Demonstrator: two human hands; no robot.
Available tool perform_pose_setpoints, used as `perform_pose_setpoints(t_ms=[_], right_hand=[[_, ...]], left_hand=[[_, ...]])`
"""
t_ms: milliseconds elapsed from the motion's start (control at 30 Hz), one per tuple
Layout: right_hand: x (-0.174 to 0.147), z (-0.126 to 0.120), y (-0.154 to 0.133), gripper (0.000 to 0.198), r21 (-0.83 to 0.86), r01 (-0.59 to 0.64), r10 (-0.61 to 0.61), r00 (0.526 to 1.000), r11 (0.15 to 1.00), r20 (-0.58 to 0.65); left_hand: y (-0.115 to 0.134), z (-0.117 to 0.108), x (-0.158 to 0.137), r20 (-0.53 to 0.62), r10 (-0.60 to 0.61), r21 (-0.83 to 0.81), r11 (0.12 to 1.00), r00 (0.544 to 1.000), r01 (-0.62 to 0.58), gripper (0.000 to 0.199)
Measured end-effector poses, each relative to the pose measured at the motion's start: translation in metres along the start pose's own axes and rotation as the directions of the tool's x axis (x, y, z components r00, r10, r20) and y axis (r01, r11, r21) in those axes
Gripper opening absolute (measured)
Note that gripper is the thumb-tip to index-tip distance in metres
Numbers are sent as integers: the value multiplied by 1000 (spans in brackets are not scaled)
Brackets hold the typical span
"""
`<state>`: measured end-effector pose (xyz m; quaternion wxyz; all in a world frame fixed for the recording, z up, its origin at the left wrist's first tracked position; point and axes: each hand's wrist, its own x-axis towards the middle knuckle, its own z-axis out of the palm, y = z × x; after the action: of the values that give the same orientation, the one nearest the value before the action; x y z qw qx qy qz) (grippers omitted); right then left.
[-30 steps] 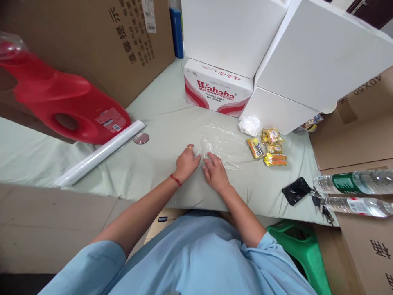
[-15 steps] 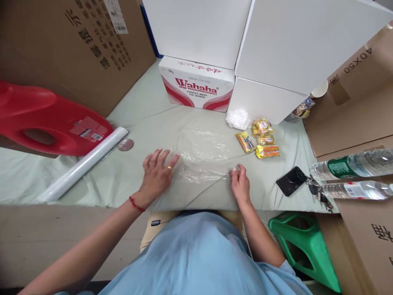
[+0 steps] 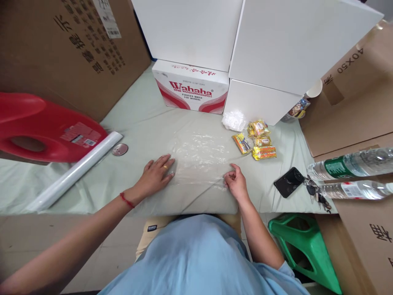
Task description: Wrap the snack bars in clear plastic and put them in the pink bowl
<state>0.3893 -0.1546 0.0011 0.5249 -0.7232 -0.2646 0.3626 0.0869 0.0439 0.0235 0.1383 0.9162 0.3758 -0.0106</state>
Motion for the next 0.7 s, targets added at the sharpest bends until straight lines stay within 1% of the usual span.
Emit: perform_pose_setpoints(t_ms=[67,100,167,200,267,300,333,367,400,433,467,500,533,567,600,633,667,700], right_hand=[[-2,-9,3,53,-46,10,-9,999,999,36],[-2,-14,4,47,-88,11,-4,997,996,73],[-2,-26,0,38,-226,44,-15,992,973,129],[-2,-32,-5,35,-319,89,-53,992,944,119],[-1,-41,-22,32,-512,194,-204,978,837,38],[-1,-43,-34,30,-586,241,-294,956,774,5],[-1,-41,-46,30,-632,291,-373,928,718,4],[-1,-35,-57,29,-648,355,-431,901,674,45],[-1,-25,-67,29,-638,437,-471,873,634,130],[-2,-11,-75,29,-602,534,-495,832,593,250],[-3,6,-80,30,-547,633,-504,771,548,388],[-4,26,-81,32,-479,724,-497,690,497,526],[-5,47,-80,33,-403,795,-474,598,453,647],[-7,68,-76,36,-335,845,-437,510,418,741],[-9,88,-71,41,-279,878,-396,433,389,810],[-11,105,-64,46,-243,897,-355,377,369,855],[-13,120,-57,52,-218,909,-317,337,355,886],[-16,131,-51,56,-205,916,-287,311,345,906]], left_hand=[[-11,10,-15,17,47,-11,999,999,-47,63],[-15,15,-22,14,58,-13,998,998,-57,63],[-22,22,-34,-11,65,-9,998,998,-66,64],[-23,24,-38,-23,70,-5,998,997,-70,65],[-24,26,-42,-33,82,4,997,996,-82,67],[-23,26,-43,-32,88,5,996,996,-88,69],[-22,26,-42,-28,92,3,996,995,-92,72],[-21,25,-41,-22,92,-5,996,995,-92,74],[-21,24,-39,-12,91,-18,996,996,-91,75],[-20,23,-36,1,90,-37,995,996,-90,77],[-21,21,-34,14,88,-61,994,996,-87,77],[-22,18,-32,27,86,-87,993,996,-83,78],[-23,16,-29,38,85,-113,990,996,-81,77],[-25,13,-28,45,85,-139,987,995,-78,75],[-27,10,-26,50,83,-165,983,995,-74,73],[-29,6,-24,53,78,-192,979,996,-67,69],[-31,3,-23,50,68,-219,974,996,-55,65],[-33,-1,-21,41,48,-243,969,998,-37,62]])
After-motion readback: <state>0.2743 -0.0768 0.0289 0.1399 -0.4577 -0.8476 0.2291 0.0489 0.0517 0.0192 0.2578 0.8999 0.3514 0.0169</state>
